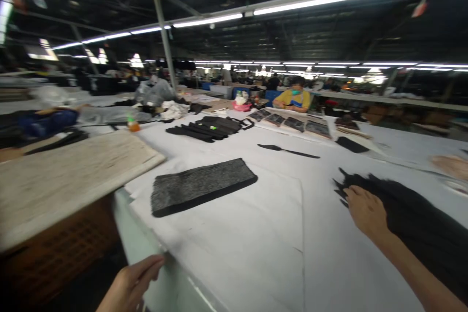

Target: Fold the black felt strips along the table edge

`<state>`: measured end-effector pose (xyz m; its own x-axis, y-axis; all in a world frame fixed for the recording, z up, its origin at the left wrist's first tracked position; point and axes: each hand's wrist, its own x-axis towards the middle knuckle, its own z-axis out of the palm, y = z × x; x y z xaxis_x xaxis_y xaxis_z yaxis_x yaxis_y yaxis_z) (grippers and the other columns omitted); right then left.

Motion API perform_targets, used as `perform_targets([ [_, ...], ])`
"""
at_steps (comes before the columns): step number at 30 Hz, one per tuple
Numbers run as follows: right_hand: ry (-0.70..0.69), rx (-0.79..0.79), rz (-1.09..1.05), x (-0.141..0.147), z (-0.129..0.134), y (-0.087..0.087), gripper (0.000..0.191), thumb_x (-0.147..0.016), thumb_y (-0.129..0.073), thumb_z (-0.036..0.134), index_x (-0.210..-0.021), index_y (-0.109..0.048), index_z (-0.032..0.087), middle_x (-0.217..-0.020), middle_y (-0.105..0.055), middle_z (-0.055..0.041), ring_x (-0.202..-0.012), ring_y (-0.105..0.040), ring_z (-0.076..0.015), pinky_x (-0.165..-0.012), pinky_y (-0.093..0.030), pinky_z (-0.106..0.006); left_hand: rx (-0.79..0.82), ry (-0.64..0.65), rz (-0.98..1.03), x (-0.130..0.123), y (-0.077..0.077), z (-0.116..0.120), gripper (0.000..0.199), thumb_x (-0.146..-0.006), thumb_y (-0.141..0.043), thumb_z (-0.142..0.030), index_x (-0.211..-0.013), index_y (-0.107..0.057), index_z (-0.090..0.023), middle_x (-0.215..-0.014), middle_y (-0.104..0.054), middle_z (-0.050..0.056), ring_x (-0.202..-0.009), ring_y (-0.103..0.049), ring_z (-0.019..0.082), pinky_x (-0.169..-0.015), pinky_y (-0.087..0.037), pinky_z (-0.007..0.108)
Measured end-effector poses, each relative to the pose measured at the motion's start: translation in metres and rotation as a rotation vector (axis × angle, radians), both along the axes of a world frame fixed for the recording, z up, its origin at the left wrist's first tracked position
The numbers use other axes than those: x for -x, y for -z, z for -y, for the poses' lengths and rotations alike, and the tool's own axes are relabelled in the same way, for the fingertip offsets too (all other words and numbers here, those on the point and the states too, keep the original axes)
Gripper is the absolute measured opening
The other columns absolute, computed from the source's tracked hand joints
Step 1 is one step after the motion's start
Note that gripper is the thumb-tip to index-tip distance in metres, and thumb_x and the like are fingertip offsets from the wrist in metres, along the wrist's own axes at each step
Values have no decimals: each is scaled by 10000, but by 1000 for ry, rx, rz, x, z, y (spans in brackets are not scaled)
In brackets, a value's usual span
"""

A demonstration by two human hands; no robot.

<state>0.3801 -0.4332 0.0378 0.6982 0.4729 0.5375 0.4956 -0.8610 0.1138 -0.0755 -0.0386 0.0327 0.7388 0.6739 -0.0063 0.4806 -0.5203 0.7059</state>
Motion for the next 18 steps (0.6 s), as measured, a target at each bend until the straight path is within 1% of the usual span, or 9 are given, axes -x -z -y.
perform_targets([
  [2, -286, -27, -81, 23, -76, 15, 280, -837, -427, 233, -964, -670, 179, -1117, -607, -157, -988, -574, -283, -878, -436, -411, -97, 69, 60, -4, 0, 2, 382, -880, -388, -453, -781, -669, -214, -669, -676, 8, -635, -625, 165, -636, -496, 225],
  [4, -538, -15, -163, 69, -151, 20, 254, -862, -447, 259, -1000, -652, 199, -1162, -591, -114, -1001, -572, -264, -893, -446, -405, -213, 102, 62, -9, -1, 4, 365, -913, -358, -362, -795, -660, -197, -711, -690, 22, -659, -637, 161, -629, -480, 217],
  [6, -730, 34, -227, 128, -215, 14, 216, -881, -490, 249, -1042, -630, 212, -1181, -578, -80, -1022, -557, -244, -909, -442, -387, -349, 123, 58, -12, -2, 6, 338, -924, -346, -283, -818, -653, -192, -751, -693, 33, -699, -644, 167, -637, -474, 224],
  [8, -878, 111, -277, 185, -267, 3, 148, -867, -548, 192, -993, -625, 205, -1108, -595, -60, -984, -556, -217, -892, -438, -356, -476, 142, 31, -14, -2, 7, 316, -925, -346, -230, -827, -643, -187, -750, -679, 38, -706, -634, 174, -633, -468, 241],
  [9, -923, 138, -298, 209, -288, -2, 111, -858, -575, 180, -956, -624, 198, -1058, -603, -53, -959, -556, -207, -874, -438, -343, -530, 152, 13, -15, -1, 7, 302, -924, -352, -210, -827, -637, -184, -739, -668, 38, -701, -624, 177, -628, -463, 250],
  [11, -990, 196, -292, 244, -322, -9, 66, -857, -585, 168, -910, -615, 194, -1001, -602, -50, -945, -545, -207, -848, -426, -339, -621, 163, -15, -17, 0, 5, 265, -914, -376, -174, -814, -621, -179, -727, -652, 35, -695, -598, 182, -625, -453, 267],
  [13, -1026, 255, -229, 263, -345, -9, 80, -857, -558, 129, -896, -602, 183, -962, -590, -60, -922, -531, -217, -818, -415, -341, -694, 167, -25, -19, 2, 1, 230, -896, -405, -144, -789, -605, -179, -736, -642, 34, -706, -576, 189, -640, -448, 287],
  [15, -1045, 315, -148, 270, -359, -5, 134, -838, -523, 65, -900, -590, 163, -932, -576, -73, -892, -517, -222, -787, -407, -339, -738, 167, -17, -22, 5, -3, 216, -879, -421, -116, -767, -595, -179, -756, -632, 37, -725, -561, 196, -664, -447, 307],
  [18, -1043, 404, -75, 271, -371, 4, 201, -809, -478, -2, -905, -589, 137, -899, -567, -86, -868, -512, -227, -757, -406, -333, -741, 176, 19, -27, 11, -7, 214, -861, -425, -76, -768, -592, -172, -797, -627, 47, -770, -558, 200, -706, -451, 323],
])
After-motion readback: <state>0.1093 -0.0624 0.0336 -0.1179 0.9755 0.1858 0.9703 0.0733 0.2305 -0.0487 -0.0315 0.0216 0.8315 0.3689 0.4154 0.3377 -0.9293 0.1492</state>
